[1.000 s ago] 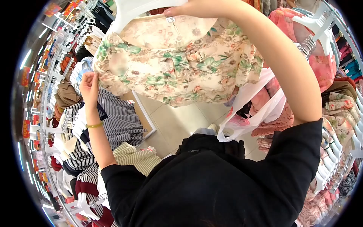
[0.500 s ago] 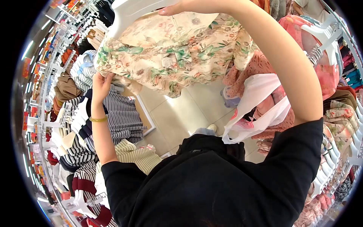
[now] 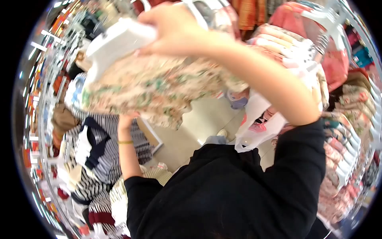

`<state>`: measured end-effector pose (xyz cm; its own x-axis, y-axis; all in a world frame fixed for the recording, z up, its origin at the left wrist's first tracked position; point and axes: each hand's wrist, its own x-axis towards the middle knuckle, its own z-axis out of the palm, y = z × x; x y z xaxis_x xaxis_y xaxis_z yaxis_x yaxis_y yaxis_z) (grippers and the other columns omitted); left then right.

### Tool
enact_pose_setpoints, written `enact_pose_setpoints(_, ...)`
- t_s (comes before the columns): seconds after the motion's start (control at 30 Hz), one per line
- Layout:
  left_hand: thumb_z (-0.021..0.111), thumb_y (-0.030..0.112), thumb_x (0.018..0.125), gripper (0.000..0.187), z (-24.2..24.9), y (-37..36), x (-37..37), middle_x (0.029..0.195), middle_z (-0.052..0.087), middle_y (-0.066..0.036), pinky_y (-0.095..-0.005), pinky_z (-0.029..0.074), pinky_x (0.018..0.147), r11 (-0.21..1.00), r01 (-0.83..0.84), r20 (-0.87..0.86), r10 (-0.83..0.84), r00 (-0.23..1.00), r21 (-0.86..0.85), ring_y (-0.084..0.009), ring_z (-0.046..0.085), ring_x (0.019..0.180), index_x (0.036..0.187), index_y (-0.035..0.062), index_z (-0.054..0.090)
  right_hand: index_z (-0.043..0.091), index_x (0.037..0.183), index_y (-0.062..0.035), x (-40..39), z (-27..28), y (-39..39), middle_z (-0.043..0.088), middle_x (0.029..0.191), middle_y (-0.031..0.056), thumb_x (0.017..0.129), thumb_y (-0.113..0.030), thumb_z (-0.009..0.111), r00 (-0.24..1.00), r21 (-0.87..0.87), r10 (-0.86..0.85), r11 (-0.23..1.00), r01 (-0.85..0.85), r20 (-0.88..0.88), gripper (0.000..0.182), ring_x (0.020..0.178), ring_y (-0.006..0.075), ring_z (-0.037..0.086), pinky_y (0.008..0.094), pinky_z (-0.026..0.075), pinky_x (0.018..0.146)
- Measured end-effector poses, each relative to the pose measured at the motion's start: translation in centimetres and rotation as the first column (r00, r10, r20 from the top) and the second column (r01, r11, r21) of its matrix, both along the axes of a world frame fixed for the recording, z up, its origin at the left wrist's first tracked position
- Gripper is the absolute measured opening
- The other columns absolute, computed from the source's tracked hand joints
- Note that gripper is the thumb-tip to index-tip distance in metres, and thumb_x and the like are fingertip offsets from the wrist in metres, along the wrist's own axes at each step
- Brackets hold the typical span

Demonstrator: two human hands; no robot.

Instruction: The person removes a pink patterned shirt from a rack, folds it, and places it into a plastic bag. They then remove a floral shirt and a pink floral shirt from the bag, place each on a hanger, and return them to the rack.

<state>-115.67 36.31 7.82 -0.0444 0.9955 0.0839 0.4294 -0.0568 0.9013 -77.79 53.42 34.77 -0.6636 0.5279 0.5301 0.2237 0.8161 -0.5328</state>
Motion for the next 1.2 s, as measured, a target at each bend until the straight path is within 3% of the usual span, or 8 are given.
enact_pose_setpoints(0.1,0.07,0.003,0.076,0.032,-5.1,1.9,9.8,0.093,0.065,-0.007,-0.0308,0.052,0.076,0.996,-0.078,0.387,0.09,0.918,-0.047,-0.0176,0.06,0.093,0.107,-0.0014,0.062,0.067,0.08,-0.0039,-0.7,-3.8,-2.1,0.066,0.078,0.0177,0.058,-0.026,0.083,0.971,-0.195,-0.052,0.981,0.006,-0.232,0.036,0.076,0.0323,0.067,0.0388,0.052,0.072)
enact_pose_setpoints(0.23,0.064,0.015,0.086,0.026,-17.5,2.2,14.6,0.088,0.066,-0.006,-0.029,0.05,0.076,0.957,-0.055,-0.111,0.025,0.994,-0.284,-0.0168,0.061,0.091,0.108,0.0023,0.064,0.059,0.083,0.0019,0.9,-7.6,-4.9,0.062,0.074,0.0162,0.062,-0.021,0.082,0.93,-0.44,-0.225,0.895,0.079,-0.291,0.038,0.065,0.0236,0.059,0.035,0.047,0.063)
enact_pose_setpoints(0.3,0.065,0.018,0.086,0.027,-16.7,2.2,17.7,0.082,0.066,-0.003,-0.0286,0.049,0.064,0.665,-0.083,-0.031,0.089,0.996,-0.742,-0.016,0.061,0.074,0.108,0.0017,0.064,0.058,0.083,0.0019,2.3,-9.1,-6.1,0.061,0.072,0.0161,0.062,-0.02,0.081,0.902,-0.554,-0.299,0.828,0.083,-0.311,0.038,0.064,0.0235,0.058,0.0351,0.046,0.063)
enact_pose_setpoints(0.37,0.065,0.027,0.088,0.034,-14.8,1.1,21.1,0.096,0.062,-0.006,-0.0258,0.044,0.073,0.739,0.09,0.415,0.269,0.869,-0.668,-0.0119,0.055,0.082,0.11,0.0008,0.061,0.058,0.084,0.001,4.1,-9.8,-7.6,0.062,0.072,0.0142,0.063,-0.019,0.082,0.888,-0.629,-0.38,0.764,0.145,-0.258,0.038,0.064,0.0223,0.059,0.0339,0.046,0.063)
enact_pose_setpoints(0.47,0.066,0.028,0.088,0.054,-14.5,1.0,21.7,0.125,0.056,-0.01,-0.0309,0.041,0.095,0.475,0.129,0.335,0.381,0.862,-0.871,-0.0191,0.049,0.118,0.126,-0.0071,0.052,0.058,0.085,-0.0001,7.0,-11.1,-10.2,0.063,0.073,0.0117,0.063,-0.018,0.082,0.852,-0.718,-0.47,0.673,0.179,-0.228,0.037,0.066,0.0202,0.06,0.0331,0.046,0.063)
enact_pose_setpoints(0.77,0.068,0.015,0.086,0.045,-16.2,-2.3,21.6,0.114,0.06,-0.009,-0.0313,0.044,0.092,0.575,0.438,0.382,-0.224,0.897,-0.691,-0.0175,0.055,0.107,0.124,-0.0023,0.052,0.057,0.089,-0.0013,14.7,-16.6,-17.6,0.059,0.073,0.0104,0.067,-0.022,0.081,0.736,-0.73,-0.596,0.651,0.209,-0.321,0.039,0.067,0.0181,0.055,0.0317,0.044,0.065)
enact_pose_setpoints(0.93,0.073,0.016,0.08,0.046,-17.1,-4.6,24.9,0.113,0.061,-0.012,-0.0335,0.047,0.085,0.283,0.293,0.201,-0.311,0.929,-0.913,-0.0191,0.057,0.104,0.12,0.0002,0.056,0.064,0.103,-0.0004,21.4,-16.4,-22.7,0.066,0.086,0.0032,0.068,-0.012,0.083,0.723,-0.79,-0.606,0.597,0.138,-0.331,0.042,0.083,0.0086,0.058,0.0248,0.047,0.076)
enact_pose_setpoints(1.2,0.072,0.017,0.08,0.045,-24.1,-11.3,30.4,0.111,0.062,-0.012,-0.0335,0.047,0.082,0.489,0.569,0.045,-0.731,0.68,-0.661,-0.0197,0.059,0.101,0.119,0.0013,0.057,0.066,0.101,0.0015,37.0,-17.5,-33.1,0.067,0.081,0.003,0.073,-0.01,0.079,0.458,-0.902,-0.841,0.399,0.165,-0.288,0.033,0.069,0.0065,0.058,0.0226,0.047,0.059)
